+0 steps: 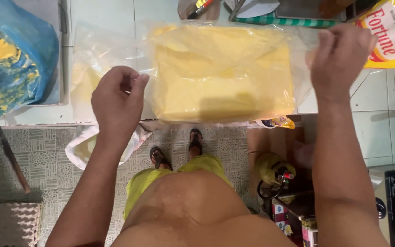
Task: Scraping butter from a large block and transferring it into a plastic bag using a spatula.
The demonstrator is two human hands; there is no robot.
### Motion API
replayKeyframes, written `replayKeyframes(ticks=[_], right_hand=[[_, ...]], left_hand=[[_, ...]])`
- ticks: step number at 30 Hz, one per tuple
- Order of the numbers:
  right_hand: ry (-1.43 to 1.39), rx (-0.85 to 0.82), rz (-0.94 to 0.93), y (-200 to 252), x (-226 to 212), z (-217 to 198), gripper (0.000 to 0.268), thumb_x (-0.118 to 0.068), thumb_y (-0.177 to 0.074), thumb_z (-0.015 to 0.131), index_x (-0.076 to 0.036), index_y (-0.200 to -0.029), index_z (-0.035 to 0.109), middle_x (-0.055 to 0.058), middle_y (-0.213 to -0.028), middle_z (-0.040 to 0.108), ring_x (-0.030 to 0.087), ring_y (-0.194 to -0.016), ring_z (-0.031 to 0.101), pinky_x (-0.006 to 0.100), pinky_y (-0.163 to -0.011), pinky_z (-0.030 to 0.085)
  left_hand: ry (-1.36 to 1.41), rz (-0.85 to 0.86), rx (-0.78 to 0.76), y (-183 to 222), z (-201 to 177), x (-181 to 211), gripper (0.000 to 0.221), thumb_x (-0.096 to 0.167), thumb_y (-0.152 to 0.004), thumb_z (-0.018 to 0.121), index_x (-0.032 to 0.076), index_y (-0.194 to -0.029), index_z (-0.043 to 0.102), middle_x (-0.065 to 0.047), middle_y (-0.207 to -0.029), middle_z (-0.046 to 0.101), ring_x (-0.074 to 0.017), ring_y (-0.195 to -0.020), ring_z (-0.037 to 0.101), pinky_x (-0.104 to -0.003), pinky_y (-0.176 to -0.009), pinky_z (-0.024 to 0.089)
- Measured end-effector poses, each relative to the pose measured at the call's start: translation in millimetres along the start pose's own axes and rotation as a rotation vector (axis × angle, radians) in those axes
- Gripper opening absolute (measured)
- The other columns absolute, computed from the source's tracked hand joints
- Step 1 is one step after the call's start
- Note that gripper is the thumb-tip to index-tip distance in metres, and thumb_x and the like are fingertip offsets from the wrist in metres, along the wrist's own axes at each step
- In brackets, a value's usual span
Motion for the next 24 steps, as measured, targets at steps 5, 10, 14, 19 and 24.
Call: replayKeyframes(ticks=[5, 10, 14, 19, 24], right_hand=[[-0.279, 0.217, 0.189, 21.3, 17.6, -42.7, 0.006, 0.013, -0.105, 0.061, 0.009, -0.106, 0.057, 0.019, -0.102, 0.056, 0.032, -0.089, 0.053, 0.041, -0.076, 0.045], [-0.452, 0.393, 0.185, 35.5, -2.6, -78.1, 0.009, 0.005, -0.114, 0.046, 0.013, -0.109, 0.046, 0.024, -0.103, 0.045, 0.033, -0.092, 0.05, 0.049, -0.088, 0.063], [-0.287, 0.437, 0.362, 77.8, 6.0, -78.2, 0.015, -0.009, -0.114, 0.055, 0.006, -0.116, 0.054, 0.018, -0.111, 0.056, 0.023, -0.073, 0.043, 0.035, -0.063, 0.039], [-0.407, 0.407, 0.512, 113.3, 15.0, -66.7, 0.026, -0.011, -0.119, 0.056, 0.003, -0.14, 0.049, 0.019, -0.141, 0.056, 0.029, -0.075, 0.06, 0.046, -0.071, 0.065], [-0.301, 0.31, 0.438, 63.9, -42.7, -89.1, 0.052, 0.014, -0.1, 0.066, -0.003, -0.145, 0.047, 0.02, -0.129, 0.056, 0.035, -0.111, 0.06, 0.051, -0.1, 0.047]], left_hand=[[-0.09, 0.023, -0.018, -11.6, 2.6, -8.7, 0.035, 0.019, -0.097, 0.077, 0.018, -0.121, 0.051, -0.001, -0.097, 0.059, -0.0169, -0.074, 0.063, -0.039, -0.065, 0.048], [-0.163, 0.133, -0.014, -20.0, 6.9, -30.1, 0.024, 0.015, -0.1, 0.075, 0.015, -0.119, 0.061, -0.008, -0.113, 0.054, -0.0182, -0.074, 0.061, -0.042, -0.064, 0.048], [-0.114, 0.214, -0.051, -10.2, 6.5, -25.7, 0.012, 0.008, -0.101, 0.07, 0.013, -0.111, 0.066, -0.006, -0.101, 0.061, -0.0201, -0.083, 0.061, -0.036, -0.072, 0.049], [-0.098, 0.162, -0.093, -15.5, 3.7, -21.3, 0.036, 0.009, -0.103, 0.063, 0.012, -0.138, 0.059, -0.009, -0.135, 0.056, -0.0228, -0.081, 0.062, -0.04, -0.077, 0.05], [-0.143, 0.296, -0.181, -34.1, 15.6, -21.5, 0.035, 0.01, -0.109, 0.045, 0.01, -0.142, 0.054, -0.01, -0.145, 0.058, -0.0307, -0.126, 0.059, -0.046, -0.081, 0.051]])
Point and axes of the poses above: each hand's wrist, its own y-axis away from the middle knuckle, its own z-axis out of the palm, x = y × z, the point moved 7 cm from there along -y, towards the middle knuckle
